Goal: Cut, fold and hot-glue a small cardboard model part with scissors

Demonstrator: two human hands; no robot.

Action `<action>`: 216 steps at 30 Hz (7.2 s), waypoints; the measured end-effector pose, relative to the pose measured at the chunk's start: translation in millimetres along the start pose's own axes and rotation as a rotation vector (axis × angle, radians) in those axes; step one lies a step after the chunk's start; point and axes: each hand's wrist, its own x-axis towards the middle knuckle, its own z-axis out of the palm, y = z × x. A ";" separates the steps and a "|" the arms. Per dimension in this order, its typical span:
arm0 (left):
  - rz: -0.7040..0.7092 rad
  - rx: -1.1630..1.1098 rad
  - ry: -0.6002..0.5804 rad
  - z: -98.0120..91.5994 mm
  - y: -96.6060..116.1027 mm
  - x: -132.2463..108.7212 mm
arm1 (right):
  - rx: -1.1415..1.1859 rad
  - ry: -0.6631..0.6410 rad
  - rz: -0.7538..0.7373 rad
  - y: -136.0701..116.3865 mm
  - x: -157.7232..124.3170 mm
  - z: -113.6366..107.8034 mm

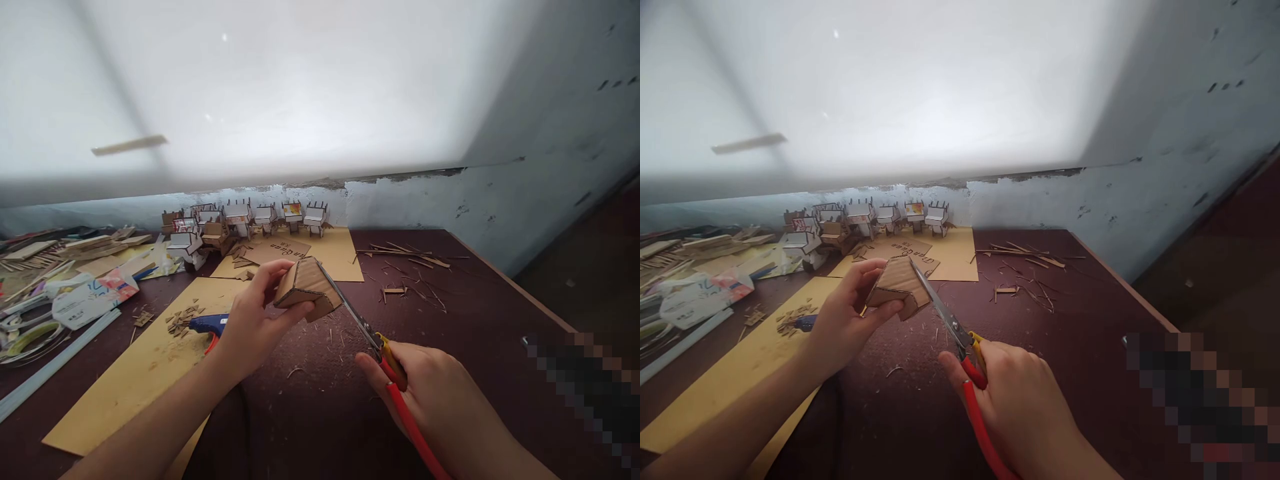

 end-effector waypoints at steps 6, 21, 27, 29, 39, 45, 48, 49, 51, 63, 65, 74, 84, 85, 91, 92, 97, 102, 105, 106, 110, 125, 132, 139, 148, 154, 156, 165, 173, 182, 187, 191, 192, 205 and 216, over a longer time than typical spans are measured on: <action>-0.005 0.021 0.013 0.5 2.0 -0.2 | 0.006 -0.001 -0.001 -1.0 1.0 -0.7; -0.297 -0.113 -0.083 -0.7 9.0 4.6 | 0.021 0.107 0.093 3.7 11.8 -4.8; -0.488 -0.262 -0.190 -1.3 10.0 7.2 | 0.028 0.129 0.113 16.7 17.7 -5.6; -0.451 -0.213 -0.221 -1.0 9.7 6.7 | 0.012 0.182 0.094 26.2 21.0 -2.9; -0.384 -0.207 -0.254 -2.6 5.5 6.9 | -0.155 0.140 0.107 57.2 39.0 2.2; -0.338 -0.281 -0.273 -3.2 2.7 6.1 | -0.125 0.145 0.092 56.4 40.8 0.5; -0.353 -0.308 -0.298 -3.6 3.3 5.5 | -0.095 0.145 0.109 56.6 40.8 2.0; -0.358 -0.311 -0.307 -3.6 3.7 5.4 | -0.085 0.145 0.118 56.9 41.0 2.4; -0.355 -0.300 -0.317 -3.6 5.1 5.2 | -0.063 0.137 0.137 58.0 41.7 2.5; -0.247 0.107 -0.310 2.4 10.4 0.5 | 0.060 0.105 0.150 45.0 38.5 -13.3; -0.095 0.263 -0.283 6.1 7.7 -4.3 | 0.151 0.084 0.089 35.4 33.0 -15.6; 0.373 0.263 -0.354 20.4 7.8 -26.7 | 1.036 -0.368 -0.075 9.5 11.6 -12.0; 0.309 0.228 -0.356 20.4 19.1 -27.6 | 1.134 -0.352 -0.031 6.8 10.5 -17.1; 0.303 0.227 -0.365 20.3 19.7 -27.1 | 1.132 -0.339 -0.021 6.6 10.2 -16.7; 0.357 0.194 -0.382 21.9 17.2 -26.5 | 1.068 -0.233 -0.020 2.3 9.3 -16.3; 0.360 0.197 -0.393 22.0 16.5 -26.8 | 1.052 -0.227 -0.018 1.6 9.4 -16.9; 0.335 0.183 -0.399 21.0 15.8 -27.6 | 1.059 -0.232 0.050 2.5 11.4 -15.8; 0.303 0.186 -0.311 18.4 15.7 -26.9 | 1.343 -0.326 0.166 4.6 15.2 -9.6; 0.293 0.188 -0.307 16.8 16.1 -27.1 | 1.465 -0.339 0.225 3.0 16.3 -9.2; 0.291 0.190 -0.310 16.5 16.7 -27.4 | 1.484 -0.329 0.246 2.4 16.3 -9.3; 0.296 0.209 -0.391 16.2 22.0 -29.3 | 1.502 -0.310 0.271 0.3 15.0 -8.0; 0.131 0.292 -0.526 25.9 28.4 -35.1 | 1.355 -0.215 0.299 -11.0 9.4 1.7; 0.168 0.168 -0.527 22.0 33.4 -32.4 | 0.628 0.063 0.083 9.4 17.5 -10.5; 0.159 0.194 -0.398 19.7 30.8 -29.4 | -0.108 0.056 0.116 59.5 38.4 -8.3; 0.165 0.188 -0.283 18.5 29.1 -28.4 | -0.045 0.122 0.107 56.1 38.2 0.1; 0.140 0.139 -0.193 14.7 28.0 -23.9 | 0.157 0.079 0.209 49.3 38.1 -19.7; 0.130 0.144 -0.160 14.0 27.1 -22.3 | 0.324 0.008 0.219 45.0 38.6 -21.6; 0.130 0.171 -0.020 15.1 16.6 -17.1 | 0.745 -0.135 0.254 33.0 31.2 -15.4; 0.106 0.245 0.073 11.5 13.2 -11.3 | 0.519 -0.161 0.116 1.3 6.1 -12.0; 0.216 0.328 0.183 12.1 13.8 -13.3 | 0.145 -0.110 0.121 -13.4 -3.8 0.5; 0.232 0.314 0.209 13.0 11.5 -14.0 | 0.094 -0.072 0.080 -16.1 -7.1 3.1; 0.219 0.304 0.228 14.6 9.5 -15.6 | 0.095 -0.055 0.039 -17.7 -11.3 6.3; 0.212 0.301 0.229 14.8 9.1 -16.1 | 0.098 -0.057 0.038 -17.8 -12.2 7.2; 0.176 0.293 0.243 16.4 7.8 -18.5 | 0.003 -0.030 0.025 -19.1 -13.9 9.1; 0.143 0.257 0.271 10.6 10.1 -12.9 | -0.035 0.047 -0.061 -14.6 -14.3 10.9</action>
